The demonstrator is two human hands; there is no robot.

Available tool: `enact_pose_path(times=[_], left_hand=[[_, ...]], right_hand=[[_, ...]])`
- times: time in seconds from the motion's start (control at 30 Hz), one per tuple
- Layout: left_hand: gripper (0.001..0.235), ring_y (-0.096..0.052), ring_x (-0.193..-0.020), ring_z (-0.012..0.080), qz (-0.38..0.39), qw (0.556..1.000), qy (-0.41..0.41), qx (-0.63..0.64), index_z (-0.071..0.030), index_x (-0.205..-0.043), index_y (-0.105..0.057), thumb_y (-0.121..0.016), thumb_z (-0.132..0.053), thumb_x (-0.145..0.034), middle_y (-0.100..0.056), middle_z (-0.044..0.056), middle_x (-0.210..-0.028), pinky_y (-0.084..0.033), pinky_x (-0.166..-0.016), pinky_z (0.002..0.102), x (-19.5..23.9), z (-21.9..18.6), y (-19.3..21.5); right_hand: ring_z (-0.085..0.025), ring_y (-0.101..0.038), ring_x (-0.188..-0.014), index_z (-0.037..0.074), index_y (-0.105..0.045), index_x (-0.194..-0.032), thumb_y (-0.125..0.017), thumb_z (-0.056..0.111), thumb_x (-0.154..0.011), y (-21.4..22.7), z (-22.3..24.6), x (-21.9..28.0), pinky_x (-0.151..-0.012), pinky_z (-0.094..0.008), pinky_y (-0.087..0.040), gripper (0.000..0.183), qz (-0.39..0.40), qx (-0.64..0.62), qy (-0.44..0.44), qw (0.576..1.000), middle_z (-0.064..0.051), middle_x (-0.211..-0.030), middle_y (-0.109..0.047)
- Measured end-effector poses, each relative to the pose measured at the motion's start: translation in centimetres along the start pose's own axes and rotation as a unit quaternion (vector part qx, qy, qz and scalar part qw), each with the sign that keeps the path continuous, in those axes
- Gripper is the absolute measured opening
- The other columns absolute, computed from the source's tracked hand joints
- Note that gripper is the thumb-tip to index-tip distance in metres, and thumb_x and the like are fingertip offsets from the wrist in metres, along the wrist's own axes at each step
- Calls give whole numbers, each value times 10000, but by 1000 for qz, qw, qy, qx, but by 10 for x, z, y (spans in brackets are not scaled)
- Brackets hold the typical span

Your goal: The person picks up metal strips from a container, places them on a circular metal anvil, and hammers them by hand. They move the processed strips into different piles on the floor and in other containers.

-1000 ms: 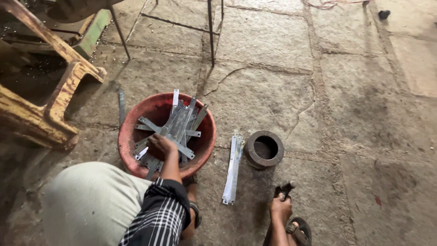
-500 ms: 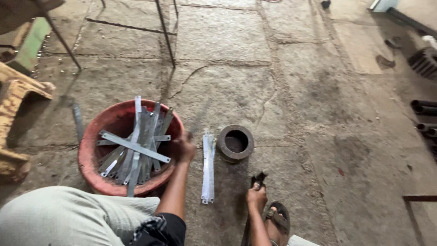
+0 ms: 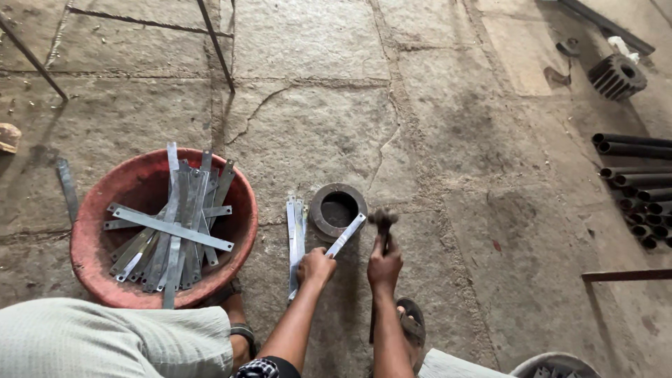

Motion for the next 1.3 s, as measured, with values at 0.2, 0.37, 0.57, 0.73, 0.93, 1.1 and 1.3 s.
enact_pose_path(times=[0.2,0.37,0.57,0.73,0.93,1.1,1.3], left_hand=[[288,-654,-1202,384,1,1000,16,4,-276,-1162,-767,-680,-350,-898,-732,145,-1198,-503,-1018,521,-9,6,-20],[266,-655,-1183,403,-20,1000,-9,10,-243,-1121,-786,-691,-325,-887,-748,168,-1153,-499,-1024,516,-31,14,-44],[289,-638,-1181,406,-7,1000,11,8,-248,-1132,-775,-699,-330,-866,-716,170,-1157,-487,-1009,533,-41,25,-53],[307,-693,-1078,385,0,997,-60,47,-196,-1117,-782,-722,-373,-874,-747,156,-1086,-543,-930,494,-60,28,-59],[86,-564,-547,160,78,693,-53,714,-71,-938,-680,-740,-121,-973,-687,68,-759,-439,-478,314,-87,6,-62],[121,-687,-621,175,-64,685,115,717,10,-916,-676,-787,-9,-871,-718,87,-785,-578,-536,276,-96,33,-60],[162,-720,-602,195,-104,740,117,654,60,-864,-682,-813,-34,-852,-742,146,-771,-616,-542,302,-73,32,-44]], right_hand=[[-345,-645,-626,24,-649,-1200,-544,175,-985,-5,44,-8,-618,-467,-478,283,-22,-67,48,996,-200,-746,-683],[-470,-690,-905,23,-686,-1186,-604,257,-1005,-33,-10,-29,-761,-533,-514,307,25,148,31,988,-272,-953,-722],[-408,-737,-879,78,-673,-1196,-546,294,-997,-25,-3,-19,-784,-509,-529,320,10,28,-2,1000,-233,-967,-747],[-393,-686,-939,104,-710,-1181,-616,267,-955,-39,-31,-34,-783,-481,-512,295,100,182,-51,977,-228,-1009,-731],[-302,-721,-712,106,-701,-1213,-564,361,-1027,-2,-67,-28,-704,-446,-535,345,14,61,-163,985,-187,-794,-731],[-215,-673,-621,105,-697,-1224,-597,337,-1009,20,-44,-35,-618,-405,-498,332,14,76,-77,994,-88,-721,-701],[-150,-541,-524,71,-703,-1167,-587,253,-1009,9,2,-16,-508,-381,-394,268,24,-29,-55,998,-64,-626,-614]])
Point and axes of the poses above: each hand's wrist, its own x-axis away from the middle knuckle, its own y-axis out of the back of the hand, z = x × y, the point moved 9 cm from there along -x, towards the middle knuckle
